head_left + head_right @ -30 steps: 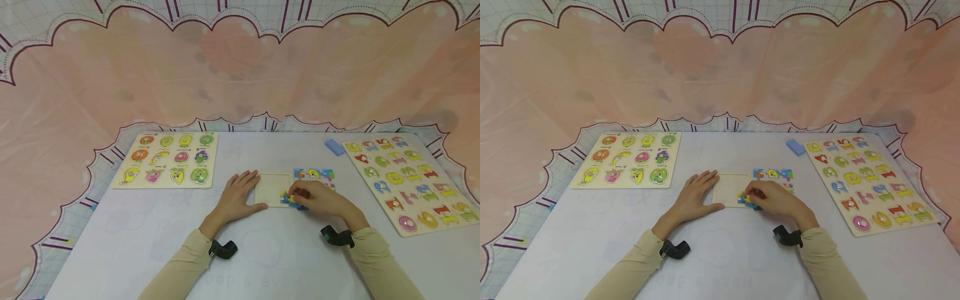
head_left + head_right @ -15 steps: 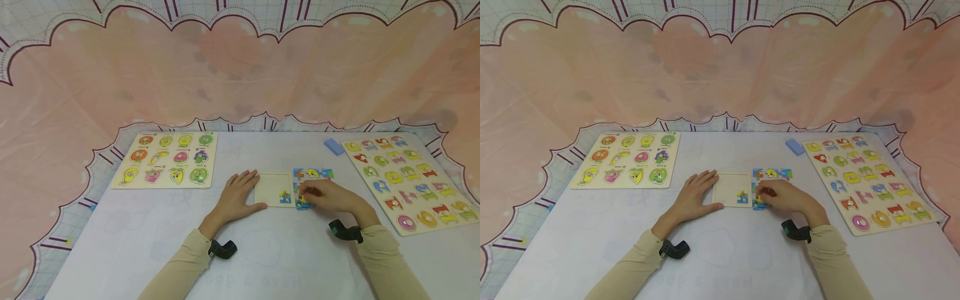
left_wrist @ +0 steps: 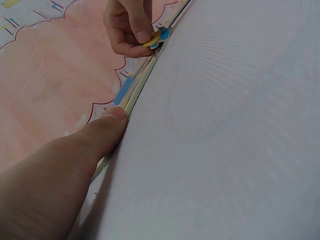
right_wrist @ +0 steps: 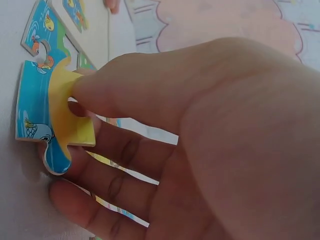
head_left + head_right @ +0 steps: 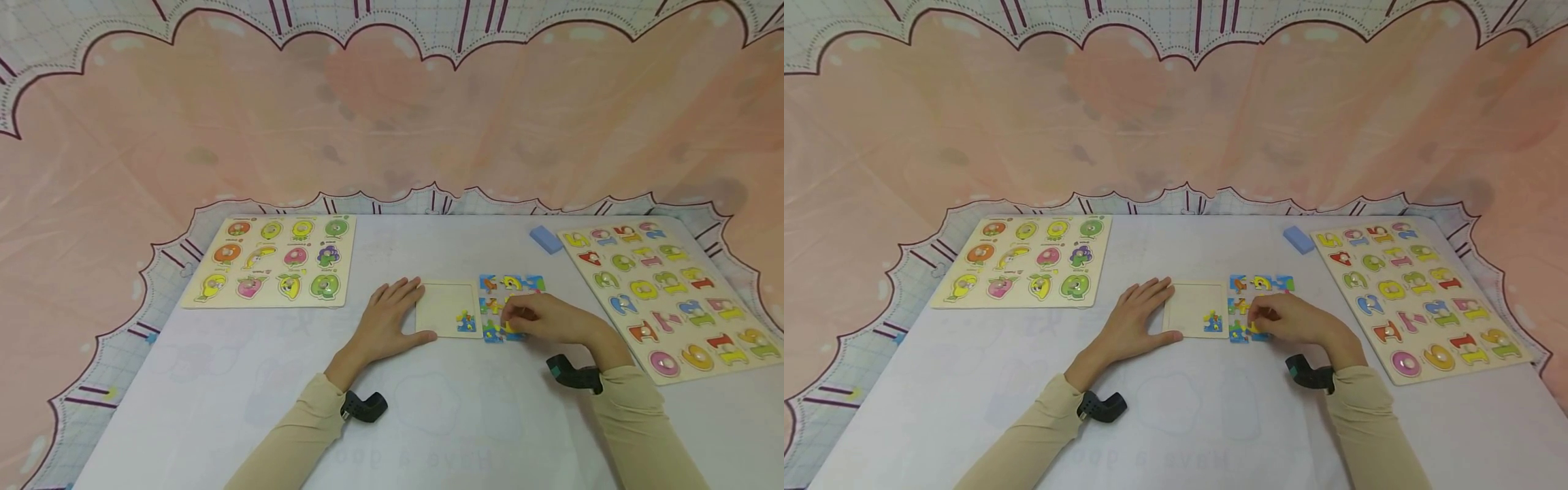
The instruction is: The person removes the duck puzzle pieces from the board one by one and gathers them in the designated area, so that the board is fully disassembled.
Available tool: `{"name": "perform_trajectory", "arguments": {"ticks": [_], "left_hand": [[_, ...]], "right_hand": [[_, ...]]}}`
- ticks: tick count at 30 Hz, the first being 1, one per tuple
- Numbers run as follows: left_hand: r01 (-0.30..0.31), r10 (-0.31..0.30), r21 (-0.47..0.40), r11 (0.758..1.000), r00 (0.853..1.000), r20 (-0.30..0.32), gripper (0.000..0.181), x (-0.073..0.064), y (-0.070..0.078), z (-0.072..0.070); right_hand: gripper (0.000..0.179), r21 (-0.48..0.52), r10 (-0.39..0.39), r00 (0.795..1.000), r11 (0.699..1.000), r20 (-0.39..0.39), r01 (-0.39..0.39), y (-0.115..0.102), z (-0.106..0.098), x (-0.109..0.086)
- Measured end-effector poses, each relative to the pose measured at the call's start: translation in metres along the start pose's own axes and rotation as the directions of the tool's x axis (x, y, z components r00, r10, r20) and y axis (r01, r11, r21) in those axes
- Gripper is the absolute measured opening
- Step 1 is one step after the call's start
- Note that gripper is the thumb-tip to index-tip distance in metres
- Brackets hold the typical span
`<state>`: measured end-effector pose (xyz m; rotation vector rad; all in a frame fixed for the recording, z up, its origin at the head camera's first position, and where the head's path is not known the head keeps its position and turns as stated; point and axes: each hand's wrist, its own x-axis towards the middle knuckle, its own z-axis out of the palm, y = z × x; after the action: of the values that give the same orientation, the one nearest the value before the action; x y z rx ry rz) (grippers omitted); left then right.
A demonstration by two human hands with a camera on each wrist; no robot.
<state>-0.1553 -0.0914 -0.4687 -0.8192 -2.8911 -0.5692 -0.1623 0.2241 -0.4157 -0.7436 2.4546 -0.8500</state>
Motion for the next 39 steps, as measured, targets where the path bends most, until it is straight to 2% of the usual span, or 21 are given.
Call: {"name": "perform_trajectory", "arguments": {"ticks": [4,12,23,35,39], "left_hand": [[-0.001,0.001,-0.003,1.000,1.000,0.002,0.087,-0.0002,0.0000,-0.0008],[0.001,-0.001,0.003,1.000,1.000,0.008,0.087,-0.0003,0.0000,-0.0007],[0.003,-0.003,0.001,1.000,1.000,0.011,0.086,-0.0007,-0.0008,0.0003],[0.000,0.000,-0.004,1.000,1.000,0.003,0.086,-0.0002,0.0004,-0.0010],[0.000,0.000,0.001,1.000,1.000,-0.001,0.086,-0.0004,0.0004,-0.0009]], "right_hand": [[0.009,-0.016,0.011,1.000,1.000,0.007,-0.011,0.0007,-0.0011,-0.0015],[0.005,-0.032,0.036,0.999,0.999,-0.028,-0.037,-0.0011,-0.0025,-0.0034],[0.003,-0.062,0.039,0.996,0.997,-0.078,-0.044,-0.0054,-0.0001,-0.0016],[0.005,-0.071,0.045,0.995,0.996,-0.089,-0.051,-0.0040,0.0026,0.0022],[0.004,-0.076,0.006,0.992,0.997,-0.130,-0.016,-0.0066,0.0064,0.0055]]}}
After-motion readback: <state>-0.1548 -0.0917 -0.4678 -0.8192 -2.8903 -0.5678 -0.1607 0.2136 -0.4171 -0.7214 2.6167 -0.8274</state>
